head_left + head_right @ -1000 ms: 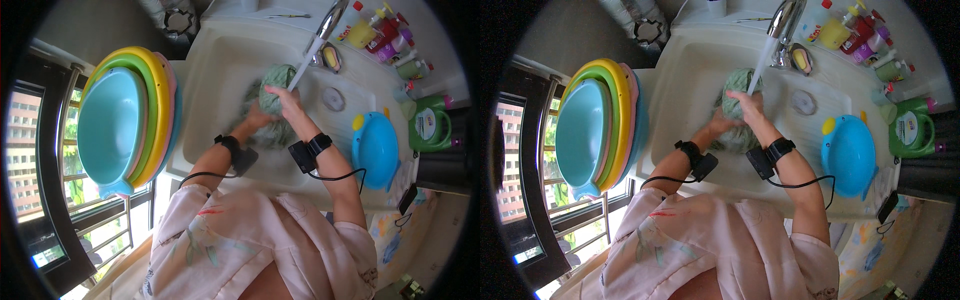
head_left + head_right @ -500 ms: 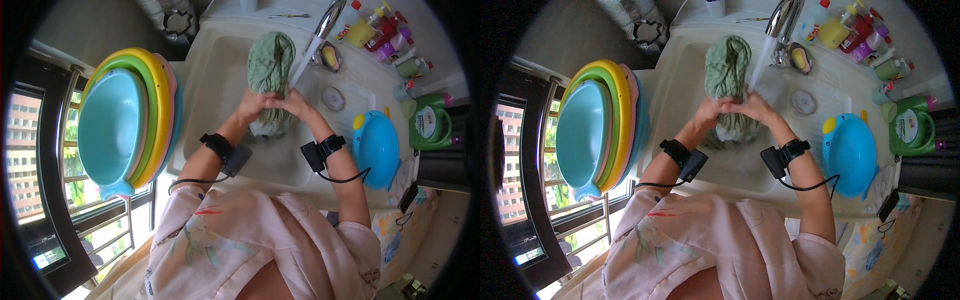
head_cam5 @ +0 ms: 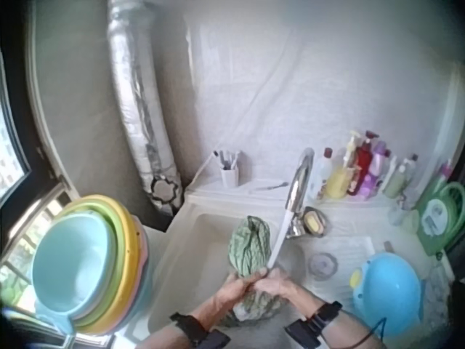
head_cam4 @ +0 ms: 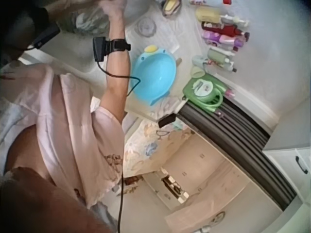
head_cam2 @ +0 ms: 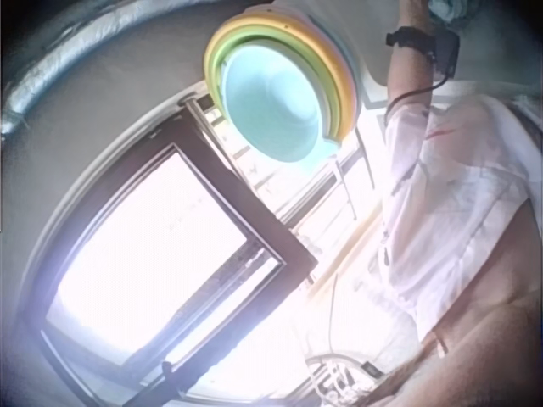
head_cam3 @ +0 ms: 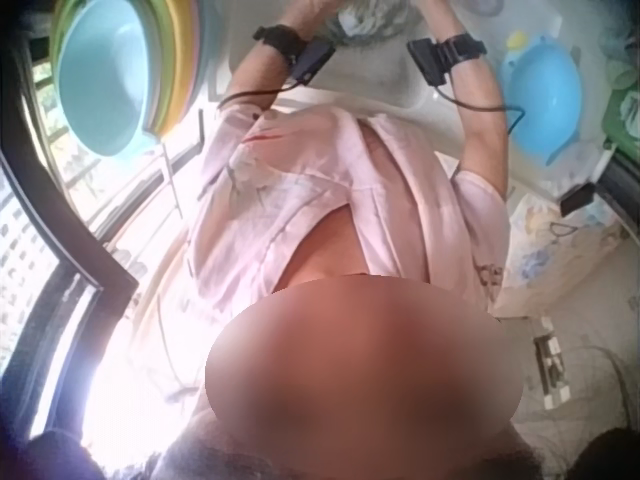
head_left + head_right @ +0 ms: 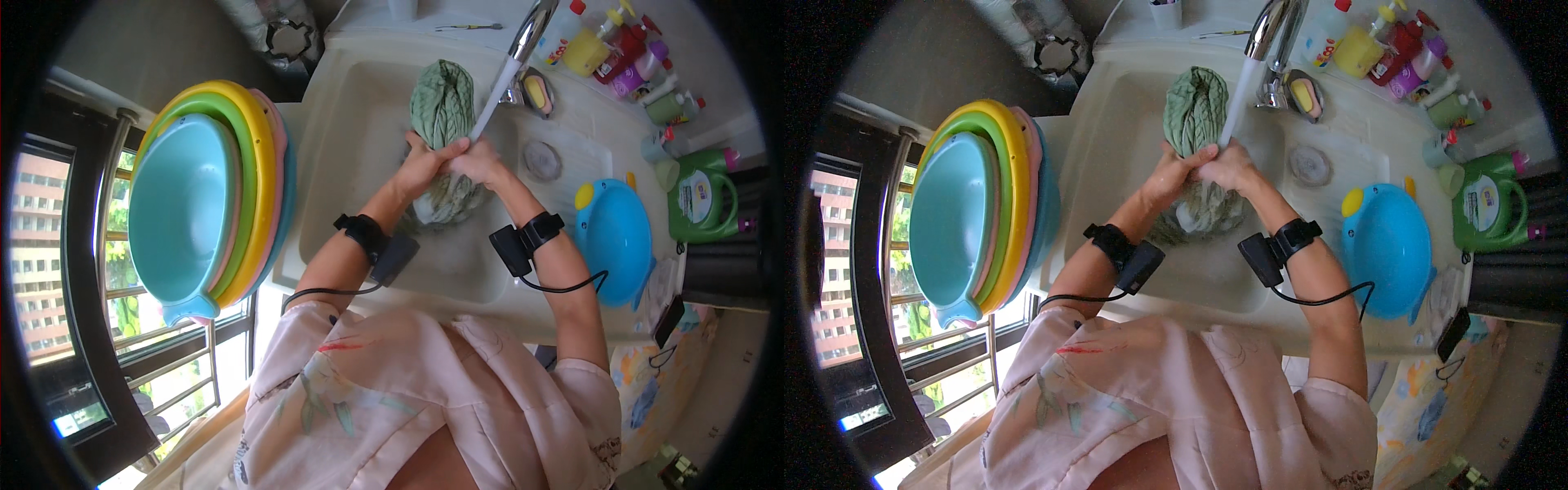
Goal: Washing a small blanket, baby bath bowl, and wipes in a sink, then putting items in a washing machine.
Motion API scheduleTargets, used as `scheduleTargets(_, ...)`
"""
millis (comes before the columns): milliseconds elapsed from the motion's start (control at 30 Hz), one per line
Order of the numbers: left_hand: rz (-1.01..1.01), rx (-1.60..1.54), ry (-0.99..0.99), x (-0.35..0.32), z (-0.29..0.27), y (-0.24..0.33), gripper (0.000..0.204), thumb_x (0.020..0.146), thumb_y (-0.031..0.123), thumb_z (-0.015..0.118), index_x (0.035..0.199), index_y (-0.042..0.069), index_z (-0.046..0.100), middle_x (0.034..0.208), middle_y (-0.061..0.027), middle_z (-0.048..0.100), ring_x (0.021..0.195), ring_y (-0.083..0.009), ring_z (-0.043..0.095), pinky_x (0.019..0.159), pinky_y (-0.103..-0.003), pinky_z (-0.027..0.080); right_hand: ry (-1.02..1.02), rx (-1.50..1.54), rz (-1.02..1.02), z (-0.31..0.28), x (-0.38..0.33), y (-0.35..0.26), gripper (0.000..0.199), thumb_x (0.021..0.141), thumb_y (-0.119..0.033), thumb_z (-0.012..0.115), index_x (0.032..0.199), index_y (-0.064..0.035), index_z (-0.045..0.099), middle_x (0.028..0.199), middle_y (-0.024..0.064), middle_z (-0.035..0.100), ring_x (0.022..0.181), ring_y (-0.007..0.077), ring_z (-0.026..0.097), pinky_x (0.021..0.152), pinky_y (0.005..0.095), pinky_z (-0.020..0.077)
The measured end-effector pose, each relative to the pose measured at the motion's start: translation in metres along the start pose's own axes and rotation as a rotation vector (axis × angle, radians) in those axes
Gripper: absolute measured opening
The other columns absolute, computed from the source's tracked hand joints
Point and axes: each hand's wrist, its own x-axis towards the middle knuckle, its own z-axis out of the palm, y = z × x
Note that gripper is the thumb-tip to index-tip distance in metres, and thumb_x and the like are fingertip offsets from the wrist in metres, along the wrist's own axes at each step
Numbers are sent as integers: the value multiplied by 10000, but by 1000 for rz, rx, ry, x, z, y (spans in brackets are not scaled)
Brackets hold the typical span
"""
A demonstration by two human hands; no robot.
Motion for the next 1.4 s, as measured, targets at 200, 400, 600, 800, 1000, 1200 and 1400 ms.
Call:
scheduleTargets(200, -164, 428, -442, -19, -18, 13, 655, 649, 237, 716, 1137, -37, 374, 1011, -92, 505, 891, -143, 497, 768, -306, 416, 6, 172, 83, -9, 4, -17, 565, 496, -207, 768, 965, 19, 551, 903, 112, 594, 789, 187, 565, 695, 284, 451)
scheduleTargets(400, -31, 168, -320, -12, -9, 0, 369, 701, 121, 645, 1017, -4, 501, 932, -74, 539, 865, -148, 510, 737, -286, 424, -112, 275, 207, -5, 18, -3, 485, 578, -283, 744, 916, 28, 588, 893, 105, 592, 831, 169, 546, 730, 267, 423)
scheduleTargets(600, -251, -259, 21, -10, -2, -4, 244, 780, 157, 503, 981, 20, 522, 932, -69, 559, 837, -183, 539, 749, -317, 435, -125, 255, 179, -19, 2, 12, 683, 603, -410, 715, 1068, 35, 487, 1022, 113, 537, 941, 184, 502, 791, 290, 396)
scheduleTargets(800, -211, -381, 47, 6, 13, 43, 224, 784, 179, 507, 945, 25, 526, 905, -85, 568, 808, -198, 554, 729, -324, 457, -121, 303, -146, -18, -15, -14, 673, 603, -245, 749, 1158, -30, 434, 1063, 76, 521, 996, 161, 471, 859, 283, 365)
scheduleTargets(1000, -235, -194, 21, 6, 30, 72, 231, 795, 204, 506, 942, 29, 541, 886, -62, 567, 816, -162, 538, 694, -292, 435, -61, 339, -90, -23, -1, -18, 503, 585, -153, 741, 1012, 10, 530, 930, 75, 575, 856, 155, 537, 753, 268, 428)
scheduleTargets(1200, -112, 332, -346, 7, 5, 47, 600, 735, 385, 615, 1143, -11, 423, 1094, -93, 492, 998, -163, 464, 863, -275, 367, 45, 486, 56, -34, 0, -8, 374, 574, -78, 696, 903, 43, 565, 838, 98, 595, 751, 164, 565, 682, 287, 456)
scheduleTargets(1400, -33, 510, -415, -4, 14, 54, 569, 682, 333, 683, 1089, -4, 472, 1022, -75, 529, 937, -155, 494, 817, -283, 399, 28, 523, 25, -49, -13, -47, 328, 612, -134, 678, 882, 33, 597, 817, 95, 607, 738, 166, 569, 698, 273, 445)
